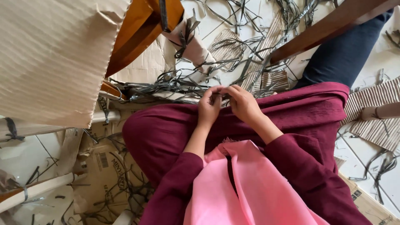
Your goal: Wrapping wooden chair legs with protective cardboard and securing them with plastic ties using pliers.
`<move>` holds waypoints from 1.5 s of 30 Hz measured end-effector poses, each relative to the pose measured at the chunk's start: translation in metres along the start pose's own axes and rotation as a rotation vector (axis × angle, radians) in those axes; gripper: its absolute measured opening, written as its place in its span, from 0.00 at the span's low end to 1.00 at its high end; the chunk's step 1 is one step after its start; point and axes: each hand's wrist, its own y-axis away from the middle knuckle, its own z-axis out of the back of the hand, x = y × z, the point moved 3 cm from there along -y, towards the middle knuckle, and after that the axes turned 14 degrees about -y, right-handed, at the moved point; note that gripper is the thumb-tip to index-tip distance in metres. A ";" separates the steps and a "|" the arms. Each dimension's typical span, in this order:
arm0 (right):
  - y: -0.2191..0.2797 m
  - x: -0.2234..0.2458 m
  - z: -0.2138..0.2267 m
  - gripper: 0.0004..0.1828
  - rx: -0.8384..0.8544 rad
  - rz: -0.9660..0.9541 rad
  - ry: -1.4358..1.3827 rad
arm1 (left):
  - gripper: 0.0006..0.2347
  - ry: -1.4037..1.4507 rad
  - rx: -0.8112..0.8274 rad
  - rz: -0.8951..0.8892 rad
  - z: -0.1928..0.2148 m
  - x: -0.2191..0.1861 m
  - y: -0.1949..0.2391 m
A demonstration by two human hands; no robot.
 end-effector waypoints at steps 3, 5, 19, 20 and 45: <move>-0.009 0.016 0.001 0.20 -0.010 0.008 -0.229 | 0.11 -0.038 -0.007 0.017 0.019 -0.026 -0.005; -0.011 0.016 0.002 0.18 -0.021 -0.013 -0.299 | 0.11 -0.048 -0.012 0.033 0.022 -0.026 -0.007; -0.020 0.012 0.022 0.11 -0.325 -0.025 -0.262 | 0.04 -0.405 -0.023 -0.169 0.048 -0.034 -0.016; -0.021 0.013 0.021 0.10 -0.294 0.019 -0.182 | 0.04 -0.410 -0.064 -0.199 0.050 -0.035 -0.017; -0.037 0.030 0.024 0.15 -0.269 -0.257 -1.292 | 0.09 -0.708 0.215 0.022 0.065 0.039 -0.013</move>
